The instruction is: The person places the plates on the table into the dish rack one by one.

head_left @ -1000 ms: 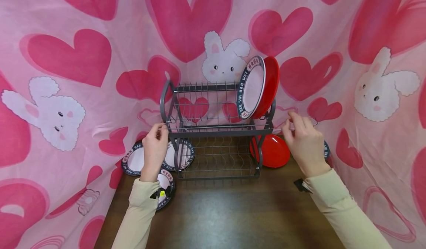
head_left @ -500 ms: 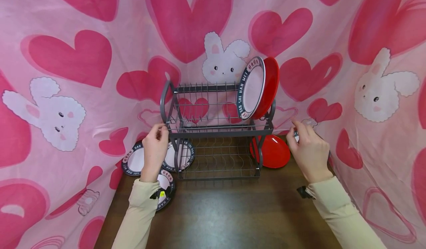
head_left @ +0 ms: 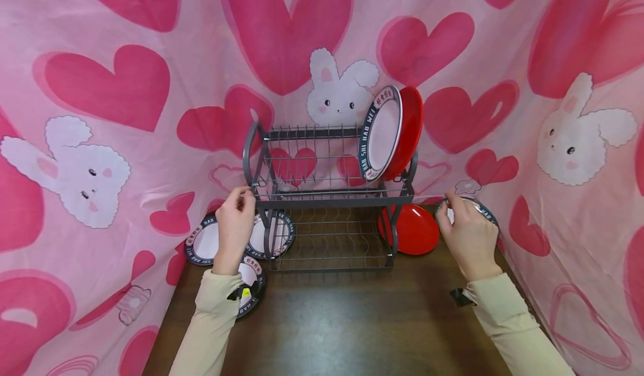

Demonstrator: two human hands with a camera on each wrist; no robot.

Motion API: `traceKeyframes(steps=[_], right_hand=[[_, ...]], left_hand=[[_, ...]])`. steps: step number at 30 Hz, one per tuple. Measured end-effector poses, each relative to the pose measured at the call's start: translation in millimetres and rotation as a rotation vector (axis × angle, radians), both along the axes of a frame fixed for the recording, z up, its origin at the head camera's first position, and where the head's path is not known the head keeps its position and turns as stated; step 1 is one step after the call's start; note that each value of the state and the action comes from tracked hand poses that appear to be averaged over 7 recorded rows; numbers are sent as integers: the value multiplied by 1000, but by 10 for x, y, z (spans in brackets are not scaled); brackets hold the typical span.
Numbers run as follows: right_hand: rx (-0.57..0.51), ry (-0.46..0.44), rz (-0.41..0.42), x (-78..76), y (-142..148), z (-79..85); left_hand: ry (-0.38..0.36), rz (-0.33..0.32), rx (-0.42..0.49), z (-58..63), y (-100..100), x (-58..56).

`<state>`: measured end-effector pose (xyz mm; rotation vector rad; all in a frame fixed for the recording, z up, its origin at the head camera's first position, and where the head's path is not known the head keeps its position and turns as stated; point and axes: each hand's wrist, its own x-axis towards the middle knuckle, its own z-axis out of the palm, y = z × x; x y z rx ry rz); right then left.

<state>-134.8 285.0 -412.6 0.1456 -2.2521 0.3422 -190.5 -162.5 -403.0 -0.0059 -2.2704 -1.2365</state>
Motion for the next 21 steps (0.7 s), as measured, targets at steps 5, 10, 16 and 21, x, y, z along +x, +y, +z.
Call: traceKeyframes(steps=[5, 10, 16, 21], right_hand=[[-6, -29, -16, -17, 42, -80], [-8, -48, -30, -36, 79, -165], [0, -49, -35, -59, 129, -267], [-4, -72, -42, -85, 162, -351]], left_hand=[[-6, -1, 3, -5, -5, -4], [-4, 2, -1, -10, -1, -7], [-8, -1, 2, -23, -9, -15], [-9, -6, 7, -28, -13, -12]])
